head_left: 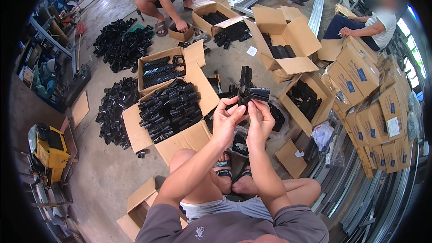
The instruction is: The person sits on the floor in a workshop and assembles small black plastic components. They pick up individual parts from open cardboard boxes, fit them together by hand, and place the assembled units into a clear plastic bag.
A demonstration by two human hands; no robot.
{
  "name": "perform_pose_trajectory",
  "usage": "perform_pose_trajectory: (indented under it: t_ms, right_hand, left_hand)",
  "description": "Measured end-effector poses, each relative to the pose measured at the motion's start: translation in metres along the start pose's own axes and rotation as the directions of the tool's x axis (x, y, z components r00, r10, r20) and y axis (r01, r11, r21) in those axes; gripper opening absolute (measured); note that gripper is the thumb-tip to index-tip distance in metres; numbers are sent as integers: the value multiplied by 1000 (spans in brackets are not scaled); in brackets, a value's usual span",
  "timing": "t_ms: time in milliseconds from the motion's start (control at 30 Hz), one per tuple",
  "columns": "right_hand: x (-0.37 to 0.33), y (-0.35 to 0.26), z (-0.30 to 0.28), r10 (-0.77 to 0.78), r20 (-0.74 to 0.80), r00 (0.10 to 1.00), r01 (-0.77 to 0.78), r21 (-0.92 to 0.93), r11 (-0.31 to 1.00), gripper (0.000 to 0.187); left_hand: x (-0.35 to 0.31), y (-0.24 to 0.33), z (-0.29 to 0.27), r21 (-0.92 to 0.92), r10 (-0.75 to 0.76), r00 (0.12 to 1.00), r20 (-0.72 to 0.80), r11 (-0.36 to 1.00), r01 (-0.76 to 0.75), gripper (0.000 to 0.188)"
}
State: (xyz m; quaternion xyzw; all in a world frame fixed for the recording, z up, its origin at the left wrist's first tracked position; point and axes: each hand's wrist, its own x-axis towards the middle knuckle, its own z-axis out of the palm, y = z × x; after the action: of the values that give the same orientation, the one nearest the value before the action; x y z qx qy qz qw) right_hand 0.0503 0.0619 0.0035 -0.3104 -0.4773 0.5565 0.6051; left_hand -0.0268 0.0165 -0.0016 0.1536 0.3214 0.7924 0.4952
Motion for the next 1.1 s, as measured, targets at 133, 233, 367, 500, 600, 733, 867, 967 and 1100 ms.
perform_pose_trajectory:
  t_ms: [133,233,367,500,600,733,867,967,1100]
  right_hand:
    - [4,2,-5,71,22,997,-70,-44,997,14]
    - [3,-6,-2,137,10,991,-137,69,988,14]
    - [2,-4,-2,158,6,987,-157,119,980,16]
    - [4,0,-1,124,16,992,-125,15,992,15]
    - [1,-8,0,192,6,981,-191,127,973,17]
    - [4,-2,-1,200,19,980,-201,164,966,17]
    - [5,-9,2,242,25,970,-243,169,955,14]
    - [4,-8,1,243,22,970,-242,220,945,13]
    - [5,-2,1,272,2,962,-265,227,937,15]
  left_hand:
    - [-1,2,0,20,4,1000,0,1000,-4,29]
    - [-1,1,0,19,10,1000,2,1000,-10,28]
    - [0,0,3,16,16,1000,-3,1000,-16,27]
    - [0,3,0,25,23,1000,-7,999,-22,27]
    - [-2,3,1,27,28,1000,-7,999,-28,27]
    - [1,1,0,39,20,1000,1,999,-20,29]
    - [0,2,0,34,34,999,-1,999,-33,28]
    - [0,-1,1,30,32,999,0,999,-32,28]
    - [1,-2,-1,43,18,1000,-3,999,-18,30]
